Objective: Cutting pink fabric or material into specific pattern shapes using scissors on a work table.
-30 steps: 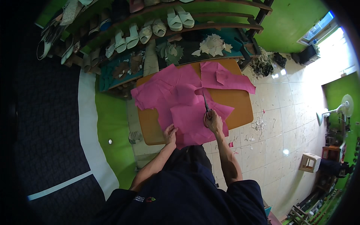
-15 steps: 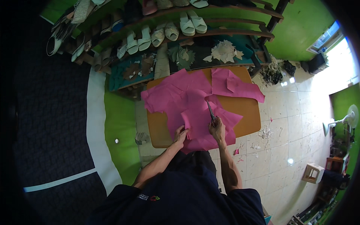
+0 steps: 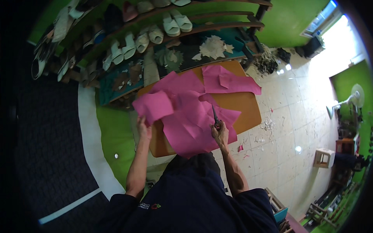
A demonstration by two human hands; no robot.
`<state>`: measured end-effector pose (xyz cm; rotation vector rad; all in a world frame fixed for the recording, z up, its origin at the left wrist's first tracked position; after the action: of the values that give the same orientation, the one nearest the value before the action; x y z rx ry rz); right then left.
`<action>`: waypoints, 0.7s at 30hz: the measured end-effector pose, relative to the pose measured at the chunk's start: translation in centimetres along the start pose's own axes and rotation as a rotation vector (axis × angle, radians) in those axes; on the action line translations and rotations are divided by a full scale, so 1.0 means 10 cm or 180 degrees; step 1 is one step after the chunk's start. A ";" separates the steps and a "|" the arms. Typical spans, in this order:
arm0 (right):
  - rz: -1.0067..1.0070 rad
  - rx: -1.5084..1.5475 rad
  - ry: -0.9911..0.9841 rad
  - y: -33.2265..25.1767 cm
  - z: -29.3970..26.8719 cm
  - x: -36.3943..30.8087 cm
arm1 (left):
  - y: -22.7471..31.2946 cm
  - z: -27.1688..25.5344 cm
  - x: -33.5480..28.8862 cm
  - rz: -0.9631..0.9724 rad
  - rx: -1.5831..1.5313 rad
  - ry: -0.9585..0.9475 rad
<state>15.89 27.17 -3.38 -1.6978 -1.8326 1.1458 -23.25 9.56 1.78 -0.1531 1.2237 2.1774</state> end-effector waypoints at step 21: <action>0.1151 -0.0974 0.0813 0.46 -0.38 -0.32 | 0.47 0.47 0.44 0.0142 0.0075 -0.0350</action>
<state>22.24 24.95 -3.98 -2.3032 -1.6474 0.7473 -28.49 13.66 6.17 0.0038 1.2007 2.1781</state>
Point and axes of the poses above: each hand's wrist, its own x-axis towards the middle knuckle, its own z-axis out of the palm, y = z × x, the point moved 7 cm from there along x, towards the middle knuckle, and after that the axes turned 10 degrees about -x, right-handed, at the moved point
